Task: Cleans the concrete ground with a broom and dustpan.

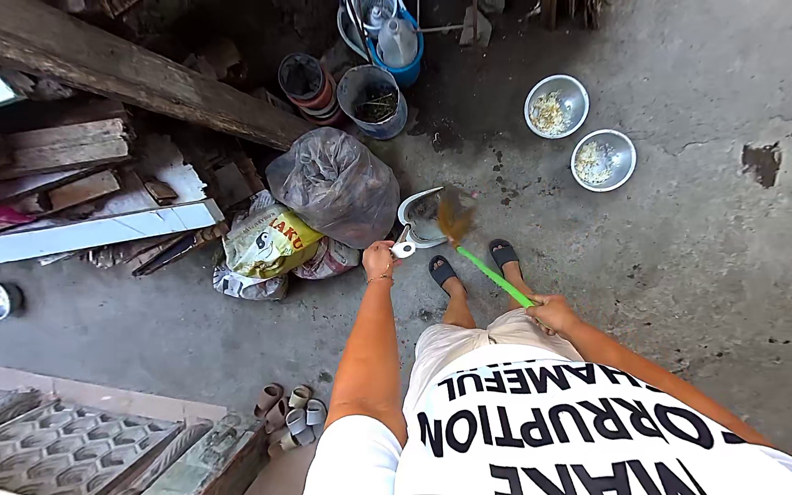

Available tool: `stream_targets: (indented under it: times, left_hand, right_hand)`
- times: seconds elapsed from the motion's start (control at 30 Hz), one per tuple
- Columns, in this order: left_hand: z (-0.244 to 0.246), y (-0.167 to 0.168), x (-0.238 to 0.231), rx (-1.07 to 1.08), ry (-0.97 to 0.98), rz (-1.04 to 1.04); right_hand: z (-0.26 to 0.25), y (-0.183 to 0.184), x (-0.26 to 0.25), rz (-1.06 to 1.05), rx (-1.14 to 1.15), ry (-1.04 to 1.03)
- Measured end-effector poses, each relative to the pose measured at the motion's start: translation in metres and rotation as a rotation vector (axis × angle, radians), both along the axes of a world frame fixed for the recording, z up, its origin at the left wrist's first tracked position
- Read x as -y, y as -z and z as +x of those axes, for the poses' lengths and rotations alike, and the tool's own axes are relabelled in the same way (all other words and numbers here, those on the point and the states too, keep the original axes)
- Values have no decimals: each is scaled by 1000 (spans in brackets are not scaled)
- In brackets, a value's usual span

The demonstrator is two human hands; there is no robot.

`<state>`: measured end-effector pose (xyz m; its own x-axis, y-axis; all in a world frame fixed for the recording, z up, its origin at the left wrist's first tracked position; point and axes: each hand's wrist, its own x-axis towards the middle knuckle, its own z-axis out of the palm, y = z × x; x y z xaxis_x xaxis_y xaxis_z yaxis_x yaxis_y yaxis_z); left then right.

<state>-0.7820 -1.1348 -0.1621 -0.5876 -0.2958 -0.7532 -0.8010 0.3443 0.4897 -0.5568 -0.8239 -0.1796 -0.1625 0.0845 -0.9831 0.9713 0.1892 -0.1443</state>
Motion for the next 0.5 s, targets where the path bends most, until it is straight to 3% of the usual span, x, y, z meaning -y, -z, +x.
stream_targets:
  times: [0.13, 0.23, 0.37, 0.5]
  left_hand:
    - [2, -3, -3, 97, -230, 86]
    - [3, -8, 0, 209, -379, 180]
    - [15, -11, 9, 313, -518, 270]
    - [41, -17, 13, 249, -632, 262]
  right_hand:
    - [18, -48, -22, 60, -214, -257]
    - [45, -71, -61, 166, -311, -335]
    - [66, -75, -104, 301, -279, -346]
    - [71, -71, -132, 389, -217, -344]
